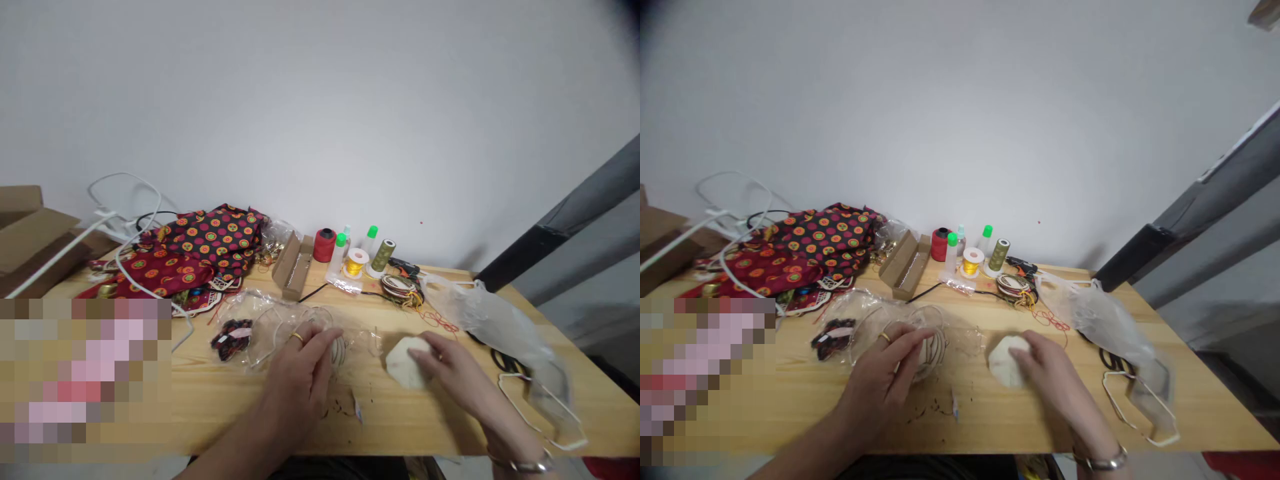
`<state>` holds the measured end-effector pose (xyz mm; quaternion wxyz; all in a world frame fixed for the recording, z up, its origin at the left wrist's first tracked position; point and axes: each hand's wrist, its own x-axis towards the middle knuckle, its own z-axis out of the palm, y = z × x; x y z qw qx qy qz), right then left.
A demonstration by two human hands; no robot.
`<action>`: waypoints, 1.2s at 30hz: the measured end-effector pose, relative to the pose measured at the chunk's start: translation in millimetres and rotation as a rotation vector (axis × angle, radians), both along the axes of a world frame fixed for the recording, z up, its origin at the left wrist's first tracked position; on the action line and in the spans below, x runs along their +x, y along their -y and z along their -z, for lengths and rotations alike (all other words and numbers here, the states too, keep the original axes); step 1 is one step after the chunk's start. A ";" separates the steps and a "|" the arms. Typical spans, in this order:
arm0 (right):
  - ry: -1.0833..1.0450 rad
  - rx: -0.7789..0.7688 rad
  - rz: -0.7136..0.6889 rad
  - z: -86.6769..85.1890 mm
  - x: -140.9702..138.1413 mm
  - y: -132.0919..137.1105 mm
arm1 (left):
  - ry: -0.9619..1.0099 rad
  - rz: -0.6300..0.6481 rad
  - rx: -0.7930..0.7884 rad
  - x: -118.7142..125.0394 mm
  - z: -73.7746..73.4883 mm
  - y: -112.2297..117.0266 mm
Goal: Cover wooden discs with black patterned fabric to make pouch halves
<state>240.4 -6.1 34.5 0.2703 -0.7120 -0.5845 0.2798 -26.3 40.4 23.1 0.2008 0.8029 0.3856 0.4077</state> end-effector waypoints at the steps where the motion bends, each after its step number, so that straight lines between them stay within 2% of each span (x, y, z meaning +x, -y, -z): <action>1: -0.051 0.085 0.097 -5.1 3.3 4.0 | -0.003 -0.005 0.009 -0.1 0.9 -0.5; 3: -0.178 0.243 0.274 -15.0 1.8 11.2 | -0.011 -0.017 0.028 0.6 2.2 -1.5; 5: -0.319 0.302 0.320 -22.9 -10.8 15.3 | -0.015 -0.031 0.044 2.1 2.2 -1.7; 7: -0.419 0.257 0.241 -28.3 -31.2 14.3 | -0.016 -0.055 0.066 3.6 0.9 -0.9; 11: -0.449 0.068 0.012 -30.5 -70.5 -1.3 | -0.038 -0.092 0.111 4.3 -2.3 3.0; 14: -0.500 -0.078 -0.219 -22.8 -89.8 -15.2 | -0.041 -0.065 0.154 4.3 -4.1 6.8; 16: -0.517 -0.083 -0.274 -13.8 -102.4 -22.0 | -0.019 -0.032 0.174 5.7 -5.5 9.9; 18: -0.479 0.029 -0.184 -4.1 -116.3 -26.5 | 0.005 0.017 0.146 8.0 -7.0 13.5; 21: -0.258 0.229 -0.001 6.4 -132.9 -28.2 | 0.020 0.080 0.068 9.3 -8.1 17.0; 23: -0.081 0.302 -0.020 7.4 -135.0 -24.6 | 0.045 0.079 0.051 6.4 -8.7 15.5; 25: 0.050 0.437 -0.108 2.9 -128.3 -17.2 | 0.110 0.030 0.045 0.7 -11.3 10.7; 27: 0.144 0.675 -0.156 -6.0 -115.1 -8.5 | 0.189 -0.045 0.010 -6.0 -17.6 4.5; 29: 0.201 0.941 -0.128 -16.8 -99.9 -2.4 | 0.273 -0.107 -0.021 -11.4 -28.0 -0.4; 30: 0.201 1.024 -0.100 -22.1 -93.2 -1.1 | 0.321 -0.122 -0.016 -13.2 -34.5 -1.6; 31: 0.186 1.027 -0.083 -27.0 -88.0 -1.0 | 0.372 -0.124 0.004 -14.5 -41.5 -1.9; 32: 0.150 0.962 -0.086 -31.3 -84.6 -1.8 | 0.421 -0.116 0.036 -15.2 -48.9 -1.1; 35: -0.024 0.593 -0.165 -42.0 -86.6 -4.8 | 0.447 -0.037 0.151 -15.2 -70.8 6.0; 36: -0.089 0.534 -0.185 -45.6 -90.4 -4.6 | 0.402 0.028 0.191 -14.8 -77.4 9.4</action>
